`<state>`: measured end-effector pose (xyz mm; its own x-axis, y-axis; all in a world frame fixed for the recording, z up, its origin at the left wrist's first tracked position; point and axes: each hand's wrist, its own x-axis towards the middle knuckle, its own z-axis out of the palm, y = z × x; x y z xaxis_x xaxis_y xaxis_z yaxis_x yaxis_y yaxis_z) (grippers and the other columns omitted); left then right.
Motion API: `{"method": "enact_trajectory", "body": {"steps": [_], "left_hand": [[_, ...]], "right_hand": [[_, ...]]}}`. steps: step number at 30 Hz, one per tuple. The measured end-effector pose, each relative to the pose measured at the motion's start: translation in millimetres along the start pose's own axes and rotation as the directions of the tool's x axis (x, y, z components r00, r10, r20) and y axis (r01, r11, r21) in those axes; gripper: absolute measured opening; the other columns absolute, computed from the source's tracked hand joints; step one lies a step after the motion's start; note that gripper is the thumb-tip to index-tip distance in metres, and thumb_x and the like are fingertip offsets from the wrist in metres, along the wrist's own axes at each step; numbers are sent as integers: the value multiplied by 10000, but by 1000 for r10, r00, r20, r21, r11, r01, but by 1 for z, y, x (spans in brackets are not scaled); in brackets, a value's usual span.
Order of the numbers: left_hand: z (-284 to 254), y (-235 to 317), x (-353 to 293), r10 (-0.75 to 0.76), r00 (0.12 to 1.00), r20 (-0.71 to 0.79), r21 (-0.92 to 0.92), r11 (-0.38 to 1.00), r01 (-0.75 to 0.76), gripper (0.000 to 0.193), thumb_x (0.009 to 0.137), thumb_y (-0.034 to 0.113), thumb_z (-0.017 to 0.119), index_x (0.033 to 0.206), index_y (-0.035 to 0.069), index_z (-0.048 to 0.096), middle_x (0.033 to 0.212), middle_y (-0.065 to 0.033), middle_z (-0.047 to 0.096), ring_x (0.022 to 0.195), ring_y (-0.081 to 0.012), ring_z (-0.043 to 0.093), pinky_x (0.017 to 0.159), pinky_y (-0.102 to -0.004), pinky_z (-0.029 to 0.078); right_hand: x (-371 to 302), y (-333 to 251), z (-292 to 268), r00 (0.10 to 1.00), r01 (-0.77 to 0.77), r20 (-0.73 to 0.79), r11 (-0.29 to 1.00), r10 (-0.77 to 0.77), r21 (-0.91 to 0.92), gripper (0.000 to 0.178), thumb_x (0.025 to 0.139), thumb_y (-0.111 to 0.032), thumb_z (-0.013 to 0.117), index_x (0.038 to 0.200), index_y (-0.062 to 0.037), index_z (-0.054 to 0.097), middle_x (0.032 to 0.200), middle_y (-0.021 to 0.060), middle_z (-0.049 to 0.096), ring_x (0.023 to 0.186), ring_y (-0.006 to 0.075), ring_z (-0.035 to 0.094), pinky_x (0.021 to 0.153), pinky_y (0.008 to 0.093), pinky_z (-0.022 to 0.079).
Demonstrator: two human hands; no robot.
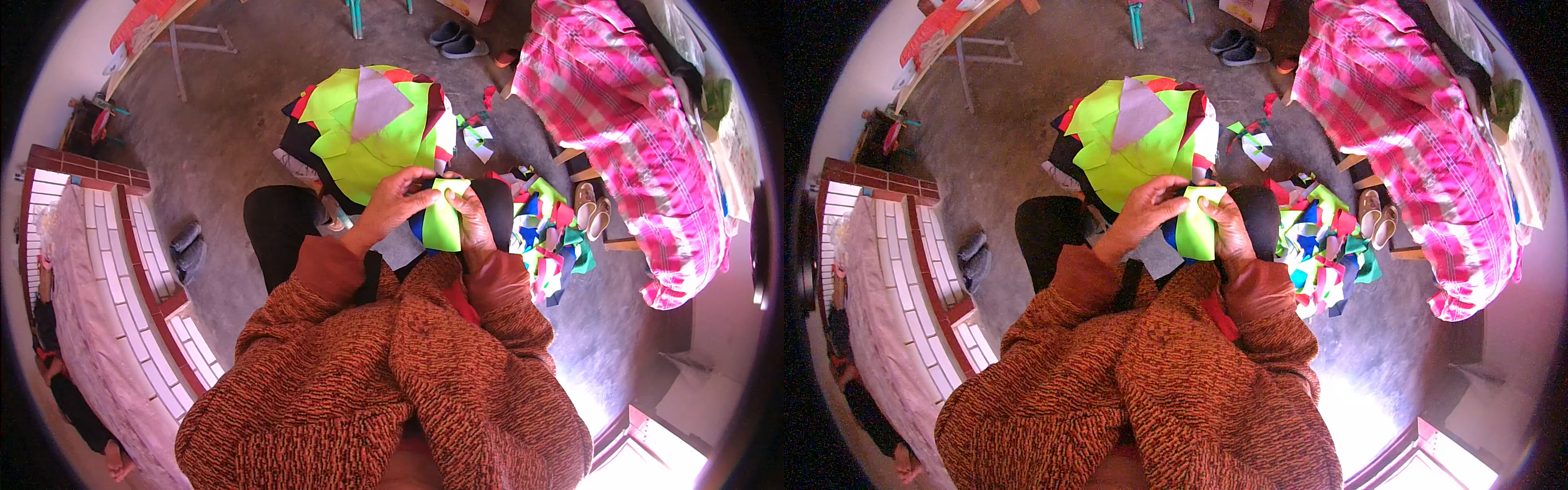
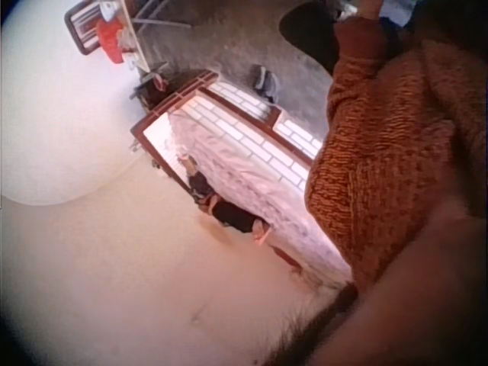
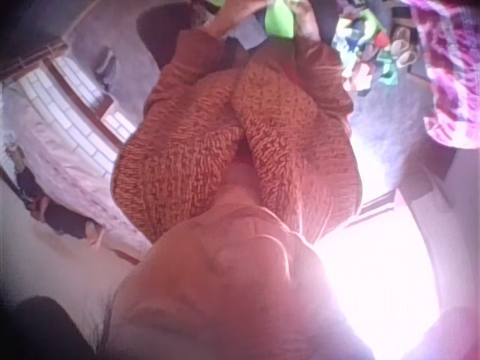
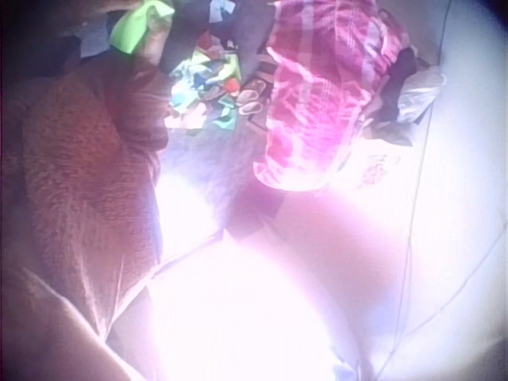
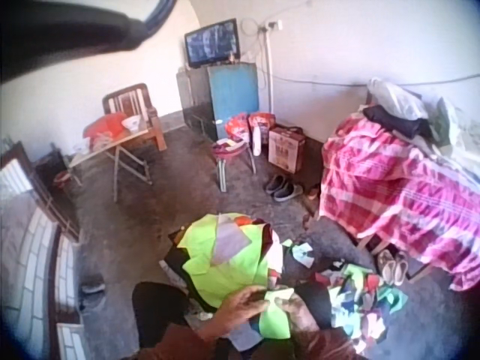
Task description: The person sits on the floor and sorts through a pile of colorful fabric pieces, picking them up one by one, inspecting them, and placing them into a growing stack. The person handles various colors and sizes of fabric without using any tools.
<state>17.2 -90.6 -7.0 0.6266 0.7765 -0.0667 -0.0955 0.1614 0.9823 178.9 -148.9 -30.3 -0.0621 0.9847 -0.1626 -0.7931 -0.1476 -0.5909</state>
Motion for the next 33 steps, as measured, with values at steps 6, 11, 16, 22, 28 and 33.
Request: {"method": "enact_trajectory", "body": {"steps": [6, 11, 16, 22, 28, 33], "left_hand": [[2, 6, -3, -137, 989, -62, -181, 976, 124, 530, 825, 198, 697, 1241, -22, 454, 1077, -87, 585, 981, -131, 546, 852, -269, 436], [-3, 12, -6, -190, 981, -42, -141, 973, 183, 347, 829, 180, 683, 1101, -6, 573, 955, -30, 611, 839, -88, 560, 755, -234, 448], [-8, 28, -10, -165, 982, -96, -155, 977, 149, 215, 841, 169, 666, 982, 12, 626, 846, 24, 607, 733, -50, 540, 660, -209, 434], [-24, 34, -11, -156, 971, -182, -222, 968, 114, 269, 868, 189, 635, 1054, -3, 607, 895, -5, 624, 740, -59, 559, 671, -217, 448], [-41, 39, -7, -37, 966, -257, -284, 958, -38, 304, 889, 166, 597, 1129, -19, 579, 972, -19, 634, 855, -76, 574, 798, -236, 447], [-46, 46, -7, 62, 961, -269, -340, 928, -155, 345, 884, 135, 602, 1193, -12, 555, 1016, -28, 634, 938, -98, 570, 898, -249, 412]], "right_hand": [[-2, -5, 7, 1000, 15, -3, 1000, -15, -24, 427, 805, -35, 645, 1196, -67, 475, 1001, 67, 607, 889, 168, 609, 797, 287, 502], [-5, -8, 6, 1000, -2, -12, 998, 1, -55, 457, 792, 5, 617, 1219, -72, 473, 1008, 66, 608, 892, 164, 609, 787, 282, 503], [-2, -4, 11, 991, 53, -121, 994, -64, -91, 453, 807, -33, 642, 1225, -64, 471, 997, 58, 604, 858, 162, 614, 760, 288, 514], [2, 2, -4, 992, 83, -89, 994, -89, -68, 404, 817, -30, 638, 1193, -63, 493, 982, 56, 602, 838, 168, 618, 738, 298, 522], [3, 4, -14, 994, 74, -72, 996, -78, -55, 380, 831, -47, 626, 1184, -87, 490, 1001, 71, 613, 851, 191, 625, 734, 304, 525], [4, 3, -10, 994, 70, -80, 996, -74, -52, 373, 827, -50, 642, 1173, -73, 505, 965, 45, 605, 822, 166, 613, 731, 294, 513]]}}
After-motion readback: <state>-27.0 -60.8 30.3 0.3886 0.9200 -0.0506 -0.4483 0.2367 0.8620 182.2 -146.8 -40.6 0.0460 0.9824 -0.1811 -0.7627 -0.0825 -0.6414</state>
